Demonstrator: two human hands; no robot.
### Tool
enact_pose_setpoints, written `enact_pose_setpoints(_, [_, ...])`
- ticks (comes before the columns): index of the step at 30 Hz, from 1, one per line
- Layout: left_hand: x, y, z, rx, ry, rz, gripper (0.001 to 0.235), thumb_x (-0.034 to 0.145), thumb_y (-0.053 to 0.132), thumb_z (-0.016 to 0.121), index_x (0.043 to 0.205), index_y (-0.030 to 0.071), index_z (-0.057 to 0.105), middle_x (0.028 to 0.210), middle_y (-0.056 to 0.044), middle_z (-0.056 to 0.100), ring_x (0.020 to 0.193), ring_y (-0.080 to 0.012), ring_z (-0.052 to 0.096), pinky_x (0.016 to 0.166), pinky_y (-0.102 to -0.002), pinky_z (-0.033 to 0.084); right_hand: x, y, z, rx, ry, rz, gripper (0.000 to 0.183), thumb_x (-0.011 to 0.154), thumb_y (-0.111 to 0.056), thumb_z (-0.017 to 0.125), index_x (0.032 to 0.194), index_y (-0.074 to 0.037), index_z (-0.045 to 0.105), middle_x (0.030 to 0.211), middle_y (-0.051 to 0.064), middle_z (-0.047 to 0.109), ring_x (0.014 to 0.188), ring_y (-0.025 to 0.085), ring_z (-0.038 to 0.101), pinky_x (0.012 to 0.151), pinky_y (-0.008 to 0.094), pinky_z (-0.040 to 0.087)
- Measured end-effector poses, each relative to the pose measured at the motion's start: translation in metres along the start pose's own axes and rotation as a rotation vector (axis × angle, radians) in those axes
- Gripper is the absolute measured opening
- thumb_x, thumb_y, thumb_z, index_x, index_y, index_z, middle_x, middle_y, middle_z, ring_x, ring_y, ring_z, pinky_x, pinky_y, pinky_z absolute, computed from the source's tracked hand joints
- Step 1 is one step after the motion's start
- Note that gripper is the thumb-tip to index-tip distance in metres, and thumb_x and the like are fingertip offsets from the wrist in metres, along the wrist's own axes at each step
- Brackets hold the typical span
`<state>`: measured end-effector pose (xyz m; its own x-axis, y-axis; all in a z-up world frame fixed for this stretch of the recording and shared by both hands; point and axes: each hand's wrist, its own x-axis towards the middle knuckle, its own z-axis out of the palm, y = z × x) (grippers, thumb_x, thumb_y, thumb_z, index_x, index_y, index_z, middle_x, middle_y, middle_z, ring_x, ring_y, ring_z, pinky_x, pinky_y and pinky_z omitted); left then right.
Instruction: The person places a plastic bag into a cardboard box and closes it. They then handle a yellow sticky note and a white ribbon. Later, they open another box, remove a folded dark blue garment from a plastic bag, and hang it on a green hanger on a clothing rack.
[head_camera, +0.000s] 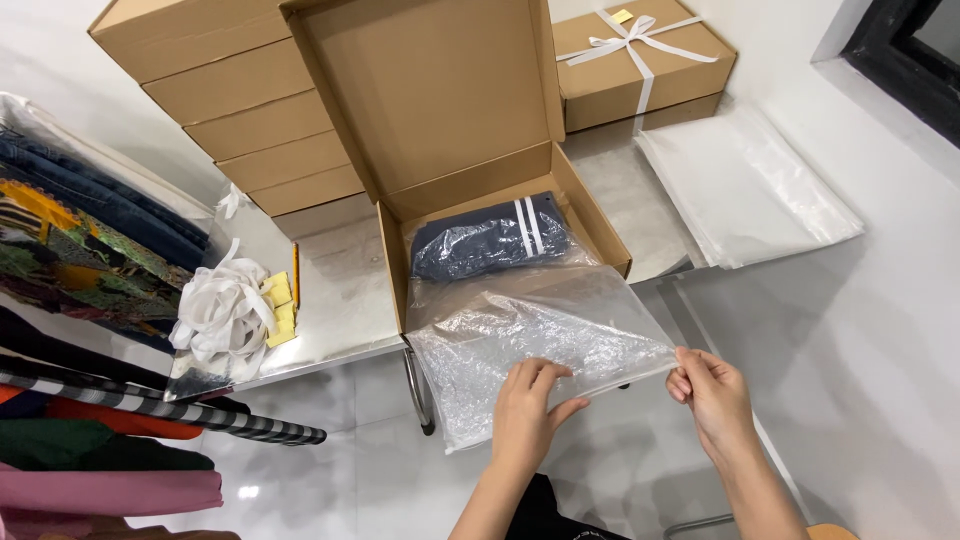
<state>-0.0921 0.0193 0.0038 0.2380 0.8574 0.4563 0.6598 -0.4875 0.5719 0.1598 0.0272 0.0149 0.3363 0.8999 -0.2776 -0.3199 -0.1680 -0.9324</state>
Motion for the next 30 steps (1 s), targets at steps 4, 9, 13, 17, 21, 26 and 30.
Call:
enact_pose_setpoints(4, [-0.02, -0.019, -0.006, -0.023, 0.003, -0.025, 0.04, 0.089, 0.044, 0.082, 0.11, 0.013, 0.069, 0.111, -0.001, 0.068, 0.095, -0.0269, 0.063, 0.078, -0.04, 0.052, 0.005, 0.006, -0.002, 0.009, -0.009, -0.02, 0.042, 0.107, -0.011, 0.06, 0.068, -0.006, 0.044, 0.063, 0.003, 0.032, 0.056, 0.017, 0.036, 0.058, 0.032, 0.029])
enact_pose_setpoints(9, [-0.058, -0.07, -0.013, 0.006, -0.032, -0.112, 0.014, 0.091, 0.02, 0.081, 0.102, 0.013, 0.077, 0.107, -0.003, 0.078, 0.106, -0.0251, 0.067, 0.092, -0.04, 0.052, 0.001, -0.001, 0.002, 0.003, 0.008, -0.004, 0.048, 0.109, -0.01, 0.059, 0.066, -0.009, 0.038, 0.063, 0.003, 0.032, 0.057, 0.017, 0.035, 0.058, 0.032, 0.029])
enact_pose_setpoints(13, [-0.082, -0.089, -0.049, 0.013, 0.009, -0.213, 0.011, 0.091, 0.017, 0.081, 0.099, 0.01, 0.079, 0.097, -0.004, 0.081, 0.093, -0.0203, 0.072, 0.085, -0.034, 0.058, 0.005, 0.002, -0.001, -0.006, 0.018, -0.005, 0.048, 0.107, -0.01, 0.059, 0.064, -0.009, 0.037, 0.065, 0.003, 0.032, 0.057, 0.017, 0.035, 0.057, 0.033, 0.028])
enact_pose_setpoints(17, [-0.093, -0.09, -0.081, 0.028, 0.101, -0.327, 0.004, 0.091, 0.019, 0.08, 0.092, 0.016, 0.078, 0.09, 0.004, 0.077, 0.084, -0.0154, 0.066, 0.077, -0.03, 0.054, 0.008, 0.005, -0.001, 0.011, 0.005, -0.057, 0.045, 0.108, -0.012, 0.06, 0.067, -0.009, 0.042, 0.062, 0.002, 0.034, 0.056, 0.016, 0.036, 0.057, 0.033, 0.028])
enact_pose_setpoints(21, [-0.079, -0.068, -0.109, -0.063, 0.185, -0.469, 0.008, 0.092, 0.023, 0.079, 0.088, 0.017, 0.078, 0.086, 0.006, 0.075, 0.077, -0.0124, 0.059, 0.063, -0.026, 0.055, -0.006, -0.018, 0.017, 0.042, 0.04, -0.122, 0.052, 0.111, -0.015, 0.057, 0.067, -0.012, 0.03, 0.063, 0.002, 0.026, 0.06, 0.017, 0.033, 0.059, 0.033, 0.028])
enact_pose_setpoints(26, [-0.03, -0.044, -0.151, 0.005, 0.304, -0.398, 0.006, 0.096, 0.022, 0.075, 0.094, 0.017, 0.078, 0.086, 0.007, 0.076, 0.067, -0.0101, 0.057, 0.058, -0.025, 0.051, -0.024, -0.04, 0.044, -0.108, -0.042, -0.429, 0.03, 0.109, -0.013, 0.06, 0.081, -0.008, 0.051, 0.066, 0.004, 0.047, 0.063, 0.015, 0.046, 0.063, 0.029, 0.039])
enact_pose_setpoints(30, [0.006, -0.028, -0.171, -0.071, 0.406, -0.54, 0.014, 0.095, 0.025, 0.078, 0.103, 0.02, 0.067, 0.084, 0.009, 0.074, 0.07, -0.0095, 0.062, 0.063, -0.026, 0.051, -0.045, -0.063, 0.072, -0.38, -0.231, -0.816, 0.006, 0.097, -0.007, 0.07, 0.102, -0.006, 0.067, 0.107, 0.007, 0.066, 0.095, 0.015, 0.064, 0.081, 0.024, 0.054])
